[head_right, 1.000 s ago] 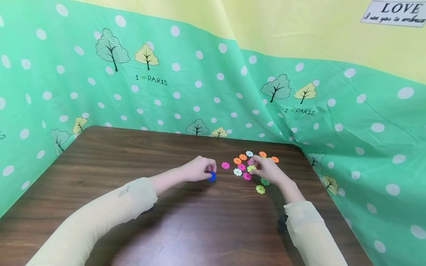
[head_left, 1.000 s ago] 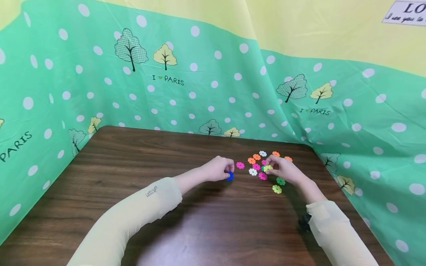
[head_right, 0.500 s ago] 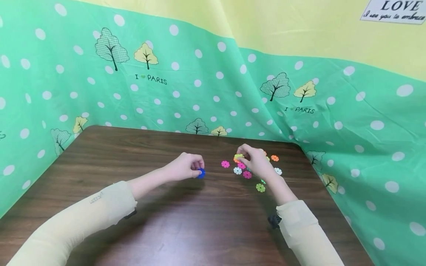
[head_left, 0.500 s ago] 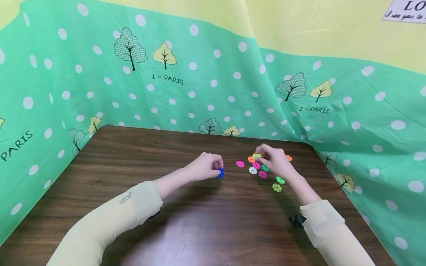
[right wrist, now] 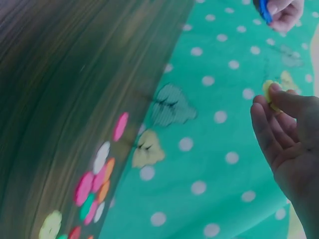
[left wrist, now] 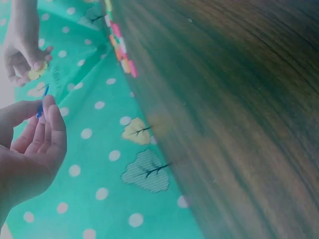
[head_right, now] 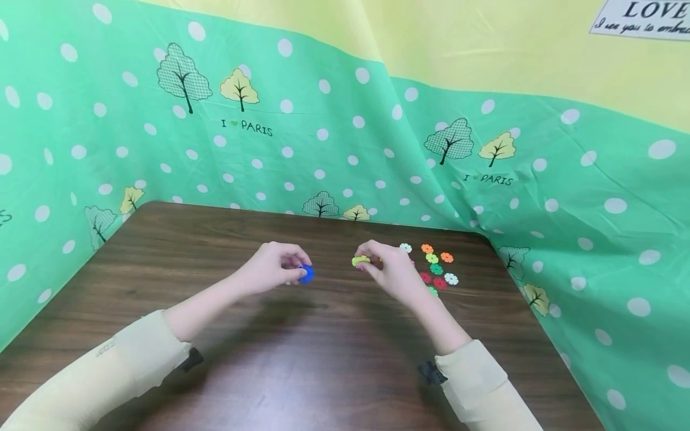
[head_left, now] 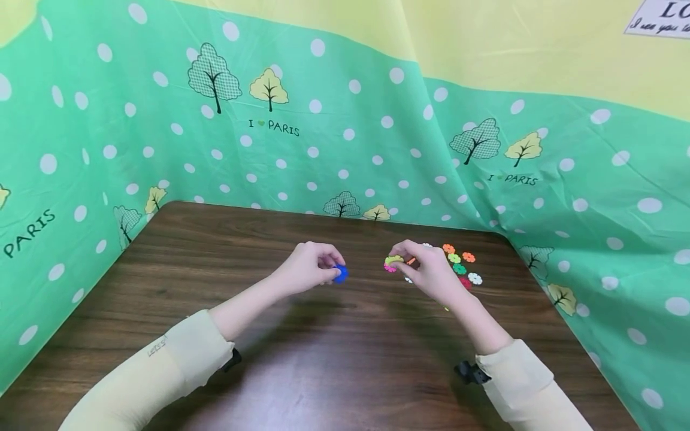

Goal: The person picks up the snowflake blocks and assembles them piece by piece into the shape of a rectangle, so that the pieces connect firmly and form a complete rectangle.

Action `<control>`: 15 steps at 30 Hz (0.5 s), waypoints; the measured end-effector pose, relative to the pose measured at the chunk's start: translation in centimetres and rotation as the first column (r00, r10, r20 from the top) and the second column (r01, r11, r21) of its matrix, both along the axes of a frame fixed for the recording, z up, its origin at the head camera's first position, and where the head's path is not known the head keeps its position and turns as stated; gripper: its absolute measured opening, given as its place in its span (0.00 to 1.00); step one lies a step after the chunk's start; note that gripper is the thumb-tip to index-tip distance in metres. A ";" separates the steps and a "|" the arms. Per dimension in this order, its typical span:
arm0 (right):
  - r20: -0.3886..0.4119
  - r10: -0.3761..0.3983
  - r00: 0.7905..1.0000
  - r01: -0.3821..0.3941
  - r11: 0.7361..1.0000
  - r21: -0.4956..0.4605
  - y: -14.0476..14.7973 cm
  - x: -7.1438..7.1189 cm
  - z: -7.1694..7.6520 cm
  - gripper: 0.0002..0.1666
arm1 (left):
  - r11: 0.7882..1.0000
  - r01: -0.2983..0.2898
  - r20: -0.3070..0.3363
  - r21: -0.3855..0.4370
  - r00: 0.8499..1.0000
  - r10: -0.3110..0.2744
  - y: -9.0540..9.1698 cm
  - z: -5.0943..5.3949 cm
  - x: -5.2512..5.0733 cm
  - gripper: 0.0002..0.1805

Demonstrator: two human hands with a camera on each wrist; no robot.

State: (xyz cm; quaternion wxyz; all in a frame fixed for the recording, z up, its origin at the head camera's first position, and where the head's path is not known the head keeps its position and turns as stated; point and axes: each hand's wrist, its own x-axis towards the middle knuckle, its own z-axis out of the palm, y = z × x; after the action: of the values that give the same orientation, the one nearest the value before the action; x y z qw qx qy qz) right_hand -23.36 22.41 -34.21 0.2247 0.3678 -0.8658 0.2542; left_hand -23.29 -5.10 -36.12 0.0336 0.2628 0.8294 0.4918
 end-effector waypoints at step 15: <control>0.036 0.037 0.999 -0.031 0.988 -0.154 -3.8 2.6 -0.7 0.15 | 0.987 -0.123 -0.037 0.101 0.991 0.128 -1.5 1.3 2.7 0.05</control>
State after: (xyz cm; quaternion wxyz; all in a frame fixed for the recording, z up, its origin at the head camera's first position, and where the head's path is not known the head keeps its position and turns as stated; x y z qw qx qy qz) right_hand -20.76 18.56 -34.95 0.2311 0.3590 -0.8416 0.3308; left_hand -20.55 -6.63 -34.82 -0.0283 0.2220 0.8196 0.5275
